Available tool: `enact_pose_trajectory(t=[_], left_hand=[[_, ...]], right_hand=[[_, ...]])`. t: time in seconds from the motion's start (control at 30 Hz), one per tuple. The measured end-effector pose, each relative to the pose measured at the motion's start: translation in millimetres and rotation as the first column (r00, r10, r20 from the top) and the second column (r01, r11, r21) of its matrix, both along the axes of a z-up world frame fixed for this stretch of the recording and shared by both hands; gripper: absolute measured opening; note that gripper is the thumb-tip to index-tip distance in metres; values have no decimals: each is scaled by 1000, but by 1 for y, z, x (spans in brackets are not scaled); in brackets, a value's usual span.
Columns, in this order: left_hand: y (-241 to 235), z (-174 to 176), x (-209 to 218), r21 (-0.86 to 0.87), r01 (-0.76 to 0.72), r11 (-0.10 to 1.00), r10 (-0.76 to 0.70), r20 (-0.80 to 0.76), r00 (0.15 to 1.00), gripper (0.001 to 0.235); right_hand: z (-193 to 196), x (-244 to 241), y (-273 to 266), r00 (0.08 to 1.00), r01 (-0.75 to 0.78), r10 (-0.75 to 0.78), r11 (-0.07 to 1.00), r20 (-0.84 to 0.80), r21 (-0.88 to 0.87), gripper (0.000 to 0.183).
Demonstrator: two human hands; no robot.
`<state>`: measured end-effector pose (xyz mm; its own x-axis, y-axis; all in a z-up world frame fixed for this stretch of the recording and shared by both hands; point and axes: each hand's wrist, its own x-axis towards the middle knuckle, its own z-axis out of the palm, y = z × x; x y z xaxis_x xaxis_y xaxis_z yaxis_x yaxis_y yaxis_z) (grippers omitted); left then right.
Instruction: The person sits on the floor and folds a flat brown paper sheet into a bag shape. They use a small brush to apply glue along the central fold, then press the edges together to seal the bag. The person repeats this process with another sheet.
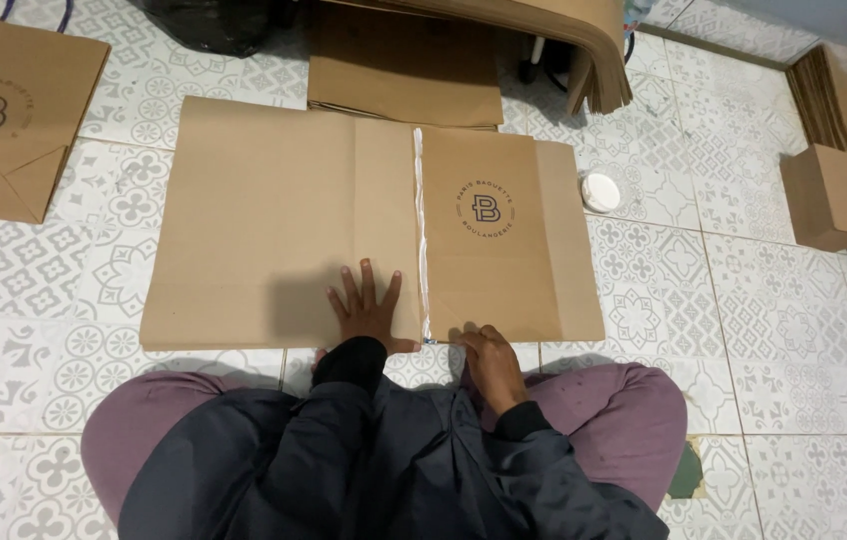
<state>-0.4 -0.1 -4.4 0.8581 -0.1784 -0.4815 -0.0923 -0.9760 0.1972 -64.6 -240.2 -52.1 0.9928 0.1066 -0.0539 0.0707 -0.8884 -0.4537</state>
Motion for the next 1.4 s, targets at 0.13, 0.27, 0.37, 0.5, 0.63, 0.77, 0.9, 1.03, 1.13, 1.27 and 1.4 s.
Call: enact_pose_trajectory(t=[0.13, 0.27, 0.37, 0.5, 0.63, 0.77, 0.9, 1.03, 1.13, 1.27, 1.4], left_hand=[[0, 3, 0, 0, 6, 1000, -6, -12, 1000, 132], [0, 3, 1, 3, 15, 1000, -15, -28, 999, 132], [0, 2, 2, -4, 11, 1000, -11, -54, 998, 134], [1, 5, 3, -17, 9, 1000, -10, -52, 999, 132], [1, 4, 3, -34, 10, 999, -12, -52, 999, 133], [1, 3, 2, -69, -3, 998, -1, -46, 999, 133], [1, -4, 2, -53, 5, 999, -6, -14, 1000, 134], [2, -4, 2, -58, 10, 998, -11, -20, 1000, 133], [2, -4, 2, -65, 7, 998, -8, -17, 1000, 133], [1, -1, 3, -63, 3, 998, -5, -25, 1000, 130], [2, -14, 4, -19, 23, 1000, -23, -1, 1000, 133]], right_hand=[[8, 19, 7, 1000, 18, -18, 1000, -1, 12, 17], [-7, 51, 4, 999, 46, -46, 999, 20, 2, 14], [15, 70, 13, 999, 35, -36, 999, 16, 35, 14], [18, 86, 8, 997, 73, -75, 988, 8, 139, 14], [29, 78, -2, 998, 48, -51, 992, 25, 120, 13], [45, 55, -9, 998, -30, 36, 992, -49, 125, 12], [35, 60, -9, 994, -38, 51, 990, -95, 134, 13], [22, 86, -3, 999, 0, 5, 995, -50, 96, 12], [23, 106, 1, 997, 75, -72, 988, -28, 134, 11], [24, 132, -12, 971, 204, -226, 951, 73, 232, 13], [10, 159, -77, 902, 360, -415, 875, 118, 323, 12]])
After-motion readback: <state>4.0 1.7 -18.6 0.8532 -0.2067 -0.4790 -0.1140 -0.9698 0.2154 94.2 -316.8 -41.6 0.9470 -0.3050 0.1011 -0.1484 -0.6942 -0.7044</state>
